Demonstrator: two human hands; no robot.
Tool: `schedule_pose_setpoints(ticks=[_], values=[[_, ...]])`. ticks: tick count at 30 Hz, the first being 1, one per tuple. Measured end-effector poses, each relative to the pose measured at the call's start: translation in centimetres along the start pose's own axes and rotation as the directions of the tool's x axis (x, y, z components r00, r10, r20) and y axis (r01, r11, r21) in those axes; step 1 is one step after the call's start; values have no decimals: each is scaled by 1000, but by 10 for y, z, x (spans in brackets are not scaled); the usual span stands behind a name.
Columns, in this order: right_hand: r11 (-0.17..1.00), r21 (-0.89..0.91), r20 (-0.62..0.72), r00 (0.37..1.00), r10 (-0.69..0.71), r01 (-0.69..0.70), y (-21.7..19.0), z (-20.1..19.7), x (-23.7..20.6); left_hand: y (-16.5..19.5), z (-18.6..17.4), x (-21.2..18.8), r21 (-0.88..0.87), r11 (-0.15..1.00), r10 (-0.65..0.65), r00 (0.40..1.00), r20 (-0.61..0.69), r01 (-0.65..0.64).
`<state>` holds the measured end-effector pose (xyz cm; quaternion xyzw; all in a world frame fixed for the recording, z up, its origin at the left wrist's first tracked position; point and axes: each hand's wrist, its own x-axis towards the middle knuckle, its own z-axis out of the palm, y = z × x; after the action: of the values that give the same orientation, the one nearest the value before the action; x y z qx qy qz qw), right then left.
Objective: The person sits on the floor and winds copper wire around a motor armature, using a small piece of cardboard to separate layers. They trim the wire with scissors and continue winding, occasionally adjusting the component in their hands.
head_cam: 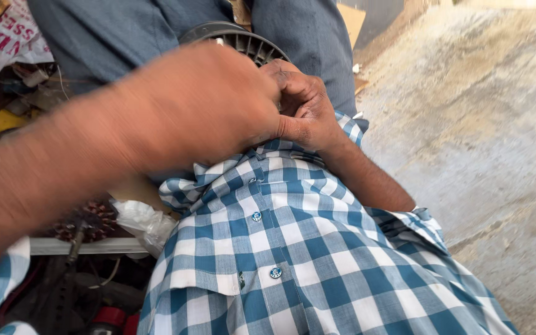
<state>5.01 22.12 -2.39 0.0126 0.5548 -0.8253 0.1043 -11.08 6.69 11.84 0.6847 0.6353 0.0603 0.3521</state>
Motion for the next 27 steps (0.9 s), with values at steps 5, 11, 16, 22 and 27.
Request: schedule_pose_setpoints(ticks=[5, 11, 16, 22, 27], values=[[884, -413, 7, 972, -235, 217, -12, 0, -3, -14, 85, -30, -390, 894, -221, 540, -812, -220], [609, -650, 208, 877, -433, 455, -21, -10, 6, 16, 158, 0, -503, 848, -453, 263, -852, -166], [394, -756, 324, 822, -469, 523, -32, -17, 15, 12, 164, 18, -508, 837, -470, 209, -858, -204], [413, -732, 333, 813, -477, 542, -26, -24, 15, 9, 166, 20, -502, 849, -471, 194, -860, -166], [536, -703, 229, 862, -452, 467, -14, -26, 3, 10, 161, 22, -427, 898, -406, 172, -898, -106]])
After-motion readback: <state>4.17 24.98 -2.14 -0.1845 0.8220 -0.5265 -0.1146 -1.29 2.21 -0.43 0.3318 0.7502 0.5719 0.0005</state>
